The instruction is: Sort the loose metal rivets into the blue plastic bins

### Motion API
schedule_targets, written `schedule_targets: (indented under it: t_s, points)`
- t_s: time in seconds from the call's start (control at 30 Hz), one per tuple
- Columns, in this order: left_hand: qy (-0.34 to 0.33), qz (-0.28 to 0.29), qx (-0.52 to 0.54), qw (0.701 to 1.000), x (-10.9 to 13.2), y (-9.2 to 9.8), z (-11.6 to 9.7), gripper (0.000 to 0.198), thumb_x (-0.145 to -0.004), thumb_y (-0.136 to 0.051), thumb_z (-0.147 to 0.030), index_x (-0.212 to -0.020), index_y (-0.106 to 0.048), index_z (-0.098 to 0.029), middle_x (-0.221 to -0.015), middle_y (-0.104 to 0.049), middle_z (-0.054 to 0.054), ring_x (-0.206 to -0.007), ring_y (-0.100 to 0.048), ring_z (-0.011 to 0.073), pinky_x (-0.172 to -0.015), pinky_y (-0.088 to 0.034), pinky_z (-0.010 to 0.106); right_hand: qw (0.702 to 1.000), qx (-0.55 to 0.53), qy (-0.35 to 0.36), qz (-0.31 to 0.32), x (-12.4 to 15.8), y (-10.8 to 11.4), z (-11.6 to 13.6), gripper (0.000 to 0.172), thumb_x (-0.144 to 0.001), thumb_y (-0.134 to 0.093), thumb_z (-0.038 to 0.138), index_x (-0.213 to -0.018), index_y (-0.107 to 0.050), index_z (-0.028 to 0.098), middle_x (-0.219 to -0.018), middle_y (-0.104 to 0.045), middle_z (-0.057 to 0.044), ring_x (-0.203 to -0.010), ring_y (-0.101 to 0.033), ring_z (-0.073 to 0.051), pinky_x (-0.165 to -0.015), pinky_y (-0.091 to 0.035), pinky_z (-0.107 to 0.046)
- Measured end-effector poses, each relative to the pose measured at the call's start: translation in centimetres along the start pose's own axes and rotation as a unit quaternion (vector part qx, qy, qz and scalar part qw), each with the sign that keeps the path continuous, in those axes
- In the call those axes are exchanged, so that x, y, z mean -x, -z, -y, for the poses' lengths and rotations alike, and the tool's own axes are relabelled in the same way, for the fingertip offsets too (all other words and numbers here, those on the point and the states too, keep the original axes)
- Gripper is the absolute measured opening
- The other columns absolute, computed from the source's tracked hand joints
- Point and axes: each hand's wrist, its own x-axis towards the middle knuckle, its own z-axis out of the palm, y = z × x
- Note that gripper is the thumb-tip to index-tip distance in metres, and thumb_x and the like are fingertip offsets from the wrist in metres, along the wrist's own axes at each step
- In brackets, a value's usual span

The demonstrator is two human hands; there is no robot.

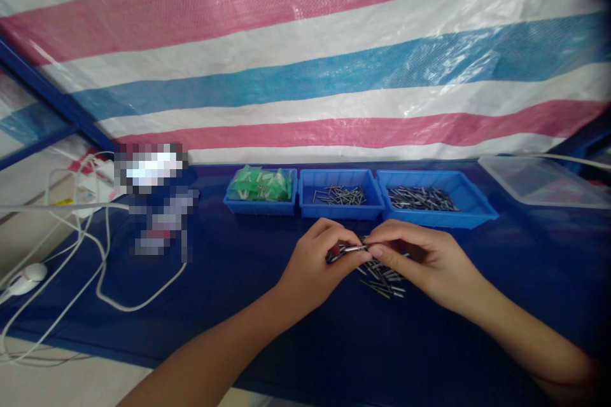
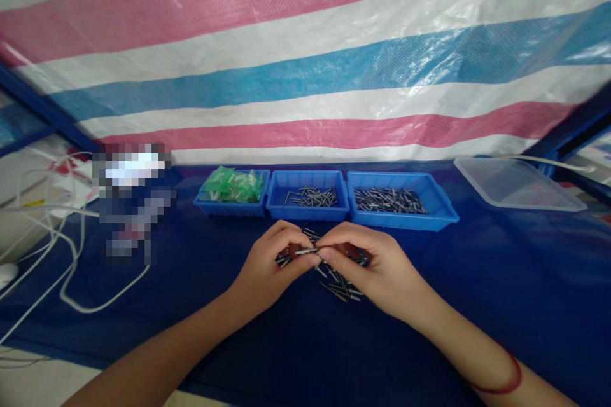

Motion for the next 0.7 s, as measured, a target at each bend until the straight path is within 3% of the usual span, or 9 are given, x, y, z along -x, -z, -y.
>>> schedule_targets:
  t_s: [0.17, 0.27, 0.37, 0.47, 0.6, 0.7]
  points:
    - [0.024, -0.001, -0.001, 1.0, 0.1, 0.0, 0.0, 0.019, -0.084, -0.065, -0.035, -0.089, -0.065, -0.017, -0.086, -0.061, 0.002, -0.074, -0.056, 0.0115, -0.069, -0.046, 0.023, 0.996, 0.065, 0.048, 0.03, -0.2, 0.2, 0.2, 0.012, -0.09, -0.055, 0.028, -0.091, -0.065, 0.023, -0.086, -0.067, -0.005, -0.075, -0.061, -0.016, -0.064, -0.05, -0.028]
    - [0.046, 0.026, -0.017, 0.998, 0.2, 0.0, 0.3, 0.028, -0.084, -0.064, -0.039, -0.102, -0.062, -0.018, -0.085, -0.063, 0.001, -0.074, -0.058, 0.0123, -0.069, -0.047, 0.024, 0.987, 0.139, 0.077, -0.027, -0.6, 1.1, -0.4, 0.011, -0.089, -0.055, 0.028, -0.086, -0.064, 0.023, -0.088, -0.067, -0.006, -0.083, -0.062, -0.019, -0.073, -0.051, -0.034]
    - [0.017, 0.059, -0.084, 0.995, 0.2, 0.2, 0.5, 0.028, -0.087, -0.06, -0.037, -0.108, -0.061, -0.019, -0.089, -0.065, 0.002, -0.081, -0.058, 0.0147, -0.076, -0.045, 0.028, 0.952, 0.264, 0.07, -0.142, -1.2, 2.9, -1.9, 0.011, -0.087, -0.056, 0.03, -0.081, -0.064, 0.023, -0.087, -0.068, -0.005, -0.086, -0.062, -0.022, -0.079, -0.049, -0.039]
    - [-0.037, 0.096, -0.2, 0.974, 0.3, 0.3, 0.6, 0.021, -0.09, -0.056, -0.034, -0.104, -0.065, -0.021, -0.099, -0.066, 0.004, -0.095, -0.056, 0.0189, -0.083, -0.04, 0.033, 0.896, 0.389, 0.027, -0.211, -1.6, 4.8, -4.0, 0.017, -0.087, -0.054, 0.032, -0.081, -0.066, 0.022, -0.084, -0.068, -0.006, -0.079, -0.06, -0.023, -0.076, -0.046, -0.039]
    - [-0.084, 0.142, -0.282, 0.945, 0.4, 0.0, 0.8, 0.023, -0.092, -0.054, -0.035, -0.109, -0.065, -0.025, -0.107, -0.064, 0.003, -0.101, -0.052, 0.0214, -0.082, -0.036, 0.036, 0.849, 0.481, -0.011, -0.217, -1.8, 6.2, -6.2, 0.025, -0.088, -0.053, 0.037, -0.082, -0.07, 0.019, -0.083, -0.069, -0.008, -0.075, -0.057, -0.023, -0.073, -0.043, -0.038]
    - [-0.122, 0.164, -0.3, 0.932, 0.6, -0.5, 1.0, 0.024, -0.092, -0.054, -0.038, -0.111, -0.065, -0.028, -0.11, -0.063, 0.003, -0.105, -0.05, 0.0217, -0.083, -0.034, 0.036, 0.839, 0.497, -0.034, -0.219, -1.7, 6.5, -6.3, 0.03, -0.087, -0.053, 0.043, -0.087, -0.071, 0.02, -0.085, -0.069, -0.008, -0.079, -0.057, -0.025, -0.072, -0.042, -0.038]
